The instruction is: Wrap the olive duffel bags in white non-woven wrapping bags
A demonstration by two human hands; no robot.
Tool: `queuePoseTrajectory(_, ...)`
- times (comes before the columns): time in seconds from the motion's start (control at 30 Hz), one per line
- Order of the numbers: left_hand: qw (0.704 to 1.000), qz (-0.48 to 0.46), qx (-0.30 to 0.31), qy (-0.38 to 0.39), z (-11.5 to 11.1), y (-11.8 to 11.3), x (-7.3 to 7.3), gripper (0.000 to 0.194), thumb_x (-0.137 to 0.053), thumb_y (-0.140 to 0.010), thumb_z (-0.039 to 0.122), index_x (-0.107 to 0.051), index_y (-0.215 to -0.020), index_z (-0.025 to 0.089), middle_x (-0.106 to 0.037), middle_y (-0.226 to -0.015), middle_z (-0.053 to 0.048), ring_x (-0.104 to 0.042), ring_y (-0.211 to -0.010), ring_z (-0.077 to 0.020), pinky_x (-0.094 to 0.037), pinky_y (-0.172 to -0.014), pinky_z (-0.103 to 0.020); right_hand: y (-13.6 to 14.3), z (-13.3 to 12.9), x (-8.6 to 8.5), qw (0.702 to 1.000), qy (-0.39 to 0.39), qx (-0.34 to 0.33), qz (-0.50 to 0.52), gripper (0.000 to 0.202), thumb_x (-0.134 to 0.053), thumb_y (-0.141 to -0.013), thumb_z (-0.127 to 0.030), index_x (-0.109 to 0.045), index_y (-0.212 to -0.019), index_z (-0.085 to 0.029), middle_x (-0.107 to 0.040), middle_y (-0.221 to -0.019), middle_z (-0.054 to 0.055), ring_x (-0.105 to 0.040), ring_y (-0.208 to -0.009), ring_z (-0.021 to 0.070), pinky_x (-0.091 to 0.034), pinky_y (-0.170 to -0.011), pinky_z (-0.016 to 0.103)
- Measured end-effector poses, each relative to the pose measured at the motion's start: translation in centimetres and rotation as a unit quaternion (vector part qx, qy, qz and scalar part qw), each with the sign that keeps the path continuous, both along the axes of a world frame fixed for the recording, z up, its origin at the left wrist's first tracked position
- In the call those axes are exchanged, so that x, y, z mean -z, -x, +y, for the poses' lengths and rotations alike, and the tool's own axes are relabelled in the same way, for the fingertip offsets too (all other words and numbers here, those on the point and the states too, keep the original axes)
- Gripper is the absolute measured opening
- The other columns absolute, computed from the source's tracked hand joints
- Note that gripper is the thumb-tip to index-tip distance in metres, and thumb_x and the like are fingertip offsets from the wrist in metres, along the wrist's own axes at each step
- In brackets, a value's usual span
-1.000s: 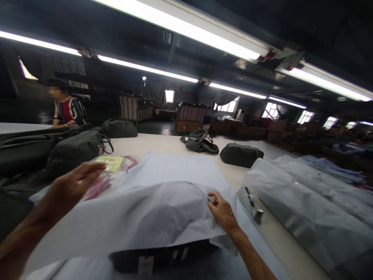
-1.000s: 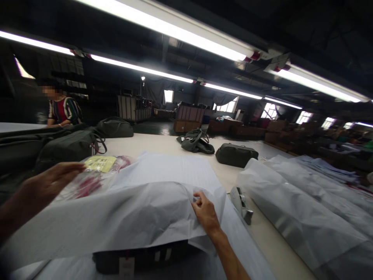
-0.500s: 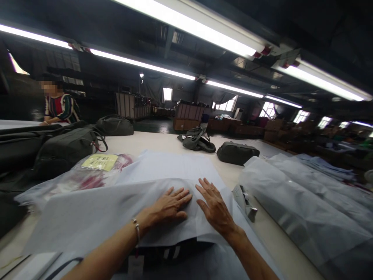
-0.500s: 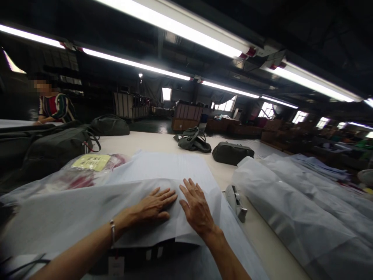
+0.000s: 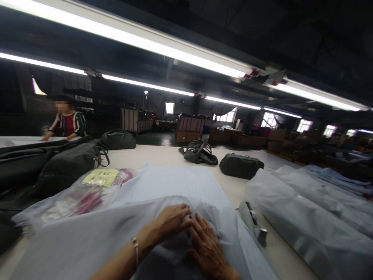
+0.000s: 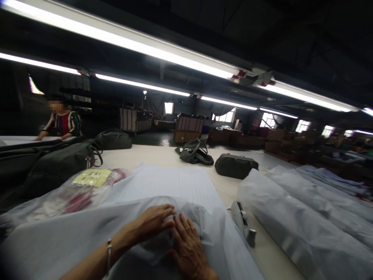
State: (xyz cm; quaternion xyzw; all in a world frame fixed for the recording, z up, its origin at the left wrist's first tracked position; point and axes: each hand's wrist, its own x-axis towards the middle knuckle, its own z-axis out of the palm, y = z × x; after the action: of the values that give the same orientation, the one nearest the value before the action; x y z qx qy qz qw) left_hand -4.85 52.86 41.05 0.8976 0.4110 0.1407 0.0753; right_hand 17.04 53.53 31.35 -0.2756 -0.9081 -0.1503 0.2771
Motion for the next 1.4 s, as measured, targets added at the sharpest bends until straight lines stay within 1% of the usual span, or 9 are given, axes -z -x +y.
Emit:
queuePoseTrajectory(0.23, 0.998, -0.035, 0.053, 0.025, 0.7, -1.3, 3.6, 0.073, -0.036, -0.096, 0.062, -0.016, -0.154, 0.021, -0.024, -0.159, -0.012, -0.023, -0.146, -0.0259, -0.024, -0.120, -0.047, 0.0, -1.3, -1.3, 0.994, 0.074, -0.003, 0.083, 0.067, -0.061, -0.086, -0.030, -0.034, -0.146, -0.018, -0.048, -0.147, 0.012, -0.037, -0.141, 0.0293, -0.041, -0.112, 0.051)
queuePoseTrajectory(0.43, 0.997, 0.048, 0.060, -0.005, 1.2, -1.9, 4.6, 0.082, -0.038, -0.090, 0.072, -0.019, -0.154, 0.024, -0.017, -0.161, -0.012, -0.016, -0.148, -0.0283, -0.016, -0.120, -0.051, -6.5, -2.7, -2.0, 0.957, 0.062, 0.095, 0.268, 0.039, -0.058, -0.090, -0.035, -0.052, -0.127, -0.023, -0.061, -0.129, 0.011, -0.051, -0.129, 0.0280, -0.040, -0.111, 0.056)
queuePoseTrajectory(0.6, 0.994, 0.093, 0.046, -0.020, 1.3, -2.3, 4.4, 0.078, -0.043, -0.093, 0.066, -0.022, -0.153, 0.021, -0.016, -0.161, -0.011, -0.015, -0.148, -0.0264, -0.012, -0.121, -0.046, -14.7, -7.5, 2.0, 0.748, 0.149, 0.366, 0.534, 0.046, -0.056, -0.086, -0.055, -0.058, -0.113, -0.018, -0.067, -0.113, 0.014, -0.064, -0.105, 0.0270, -0.049, -0.096, 0.048)
queuePoseTrajectory(0.8, 0.993, 0.092, 0.054, -0.052, 2.8, -2.0, 5.6, 0.073, -0.040, -0.096, 0.061, -0.019, -0.154, 0.022, -0.016, -0.162, -0.010, -0.013, -0.149, -0.0235, -0.009, -0.121, -0.042, -19.3, -22.5, 9.2, 0.627, 0.376, 0.476, 0.488, 0.052, -0.063, -0.068, -0.070, -0.066, -0.087, -0.022, -0.069, -0.071, 0.004, -0.068, -0.072, 0.0257, -0.053, -0.074, 0.038)
queuePoseTrajectory(0.87, 0.992, 0.100, 0.053, -0.057, 3.1, -2.0, 5.8, 0.073, -0.039, -0.096, 0.061, -0.019, -0.154, 0.022, -0.015, -0.162, -0.010, -0.012, -0.149, -0.0231, -0.008, -0.121, -0.042, -19.6, -28.3, 12.0, 0.554, 0.417, 0.511, 0.508, 0.058, -0.064, -0.061, -0.076, -0.065, -0.080, -0.022, -0.065, -0.063, 0.003, -0.066, -0.064, 0.0245, -0.052, -0.064, 0.036)
queuePoseTrajectory(1.03, 0.990, 0.113, 0.048, -0.068, 3.3, -2.2, 5.8, 0.072, -0.039, -0.096, 0.059, -0.019, -0.154, 0.021, -0.014, -0.162, -0.010, -0.013, -0.149, -0.0235, -0.010, -0.120, -0.042, -16.1, -38.7, 18.7, 0.268, 0.529, 0.473, 0.652, 0.078, -0.077, -0.042, -0.078, -0.066, -0.094, -0.020, -0.072, -0.098, 0.014, -0.070, -0.093, 0.0324, -0.057, -0.073, 0.041)
queuePoseTrajectory(1.1, 0.990, 0.118, 0.047, -0.067, 3.3, -2.3, 5.8, 0.071, -0.038, -0.096, 0.058, -0.018, -0.154, 0.021, -0.014, -0.162, -0.010, -0.013, -0.149, -0.0236, -0.010, -0.120, -0.042, -13.2, -40.0, 20.4, 0.216, 0.538, 0.401, 0.709, 0.078, -0.078, -0.049, -0.075, -0.064, -0.104, -0.022, -0.068, -0.117, 0.015, -0.064, -0.112, 0.0323, -0.055, -0.087, 0.044)
queuePoseTrajectory(1.27, 0.988, 0.128, 0.042, -0.073, 3.2, -2.5, 5.6, 0.072, -0.040, -0.096, 0.057, -0.018, -0.154, 0.019, -0.014, -0.162, -0.011, -0.010, -0.149, -0.0248, -0.009, -0.120, -0.042, -7.2, -38.0, 22.1, 0.236, 0.562, 0.308, 0.731, 0.077, -0.062, -0.065, -0.081, -0.059, -0.118, -0.025, -0.064, -0.127, 0.011, -0.057, -0.123, 0.0302, -0.049, -0.093, 0.053)
queuePoseTrajectory(1.4, 0.988, 0.128, 0.041, -0.076, 2.9, -2.6, 5.4, 0.072, -0.039, -0.097, 0.056, -0.018, -0.154, 0.018, -0.014, -0.162, -0.011, -0.011, -0.149, -0.0250, -0.008, -0.120, -0.042, -6.5, -37.0, 22.3, 0.262, 0.553, 0.318, 0.724, 0.071, -0.063, -0.066, -0.078, -0.058, -0.116, -0.027, -0.066, -0.123, 0.007, -0.063, -0.111, 0.0258, -0.051, -0.089, 0.048)
